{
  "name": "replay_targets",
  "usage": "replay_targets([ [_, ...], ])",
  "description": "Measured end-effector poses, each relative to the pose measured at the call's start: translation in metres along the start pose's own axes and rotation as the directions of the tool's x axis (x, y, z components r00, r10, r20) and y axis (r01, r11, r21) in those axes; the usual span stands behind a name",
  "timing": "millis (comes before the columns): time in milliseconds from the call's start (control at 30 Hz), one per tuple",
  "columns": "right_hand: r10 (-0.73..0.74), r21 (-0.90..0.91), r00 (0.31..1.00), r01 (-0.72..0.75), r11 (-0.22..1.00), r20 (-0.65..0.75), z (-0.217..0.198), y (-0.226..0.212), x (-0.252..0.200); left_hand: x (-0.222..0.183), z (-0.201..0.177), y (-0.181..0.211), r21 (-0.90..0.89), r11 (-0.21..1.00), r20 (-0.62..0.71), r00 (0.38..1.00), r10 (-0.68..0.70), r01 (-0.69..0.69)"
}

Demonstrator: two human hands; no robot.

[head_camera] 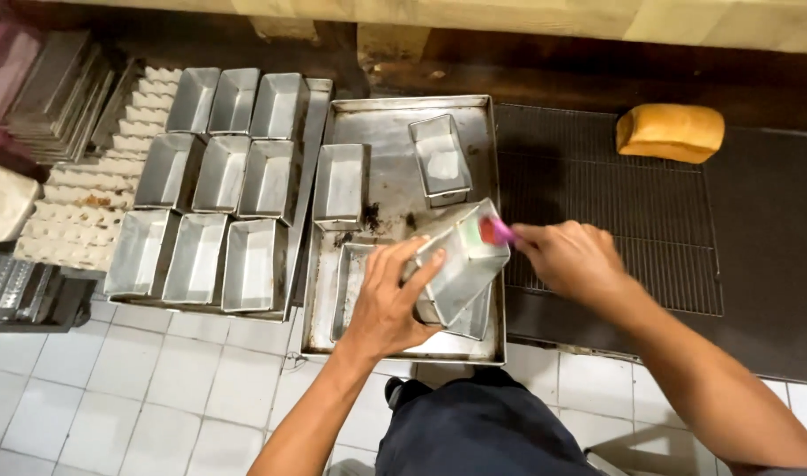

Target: The person greases the interior surfaces of metal bread loaf pans using a pastry brush and oil or fat.

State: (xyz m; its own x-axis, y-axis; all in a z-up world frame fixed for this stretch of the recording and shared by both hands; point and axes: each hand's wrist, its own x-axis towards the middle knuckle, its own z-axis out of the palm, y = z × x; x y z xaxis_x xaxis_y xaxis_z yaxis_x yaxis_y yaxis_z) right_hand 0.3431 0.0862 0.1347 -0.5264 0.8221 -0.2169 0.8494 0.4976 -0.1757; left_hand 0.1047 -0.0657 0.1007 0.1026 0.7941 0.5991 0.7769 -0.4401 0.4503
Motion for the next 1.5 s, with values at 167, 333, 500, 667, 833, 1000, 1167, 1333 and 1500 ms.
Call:
replay_targets([
  [167,0.016,-0.029,0.990,-0.020,0.999,-0.140,-0.007,-0.006,-0.011,0.000,-0.004,-0.004,-0.044,0.992,0.028,0.992,-0.121,0.122],
  [333,-0.037,-0.205,0.999,0.036,0.978,-0.001,-0.039,-0.006,-0.019,-0.002,-0.007,-0.012,-0.019,0.986,0.015,0.986,0.164,-0.163],
  [500,-0.144,-0.207,0.963,0.192,0.959,0.230,-0.057,0.013,-0.029,-0.011,-0.010,-0.032,0.051,0.909,0.001,0.910,0.414,-0.414],
  [667,0.007,-0.256,0.934,0.090,0.963,0.358,-0.071,0.006,-0.048,-0.005,-0.019,-0.023,0.084,0.868,0.010,0.871,0.491,-0.490],
  [833,-0.325,-0.107,0.934,0.342,0.934,0.148,-0.051,0.011,-0.064,0.004,-0.020,-0.029,0.119,0.852,-0.011,0.857,0.515,-0.510],
  [1000,-0.155,-0.104,0.958,0.184,0.977,0.242,-0.079,-0.002,-0.072,0.011,-0.017,-0.018,0.055,0.841,-0.083,0.837,0.540,-0.538],
  [1167,-0.310,-0.014,0.925,0.321,0.947,0.219,-0.066,-0.020,-0.079,0.023,-0.016,-0.028,0.014,0.851,-0.042,0.850,0.525,-0.525],
  [1333,-0.379,0.244,0.901,0.327,0.913,0.209,-0.093,0.000,-0.068,0.012,-0.011,-0.027,-0.038,0.876,-0.063,0.876,0.478,-0.481],
  [1500,-0.378,0.206,0.898,0.336,0.919,0.224,-0.085,-0.013,-0.065,0.023,-0.013,-0.026,-0.224,0.884,-0.062,0.912,0.406,-0.409],
])
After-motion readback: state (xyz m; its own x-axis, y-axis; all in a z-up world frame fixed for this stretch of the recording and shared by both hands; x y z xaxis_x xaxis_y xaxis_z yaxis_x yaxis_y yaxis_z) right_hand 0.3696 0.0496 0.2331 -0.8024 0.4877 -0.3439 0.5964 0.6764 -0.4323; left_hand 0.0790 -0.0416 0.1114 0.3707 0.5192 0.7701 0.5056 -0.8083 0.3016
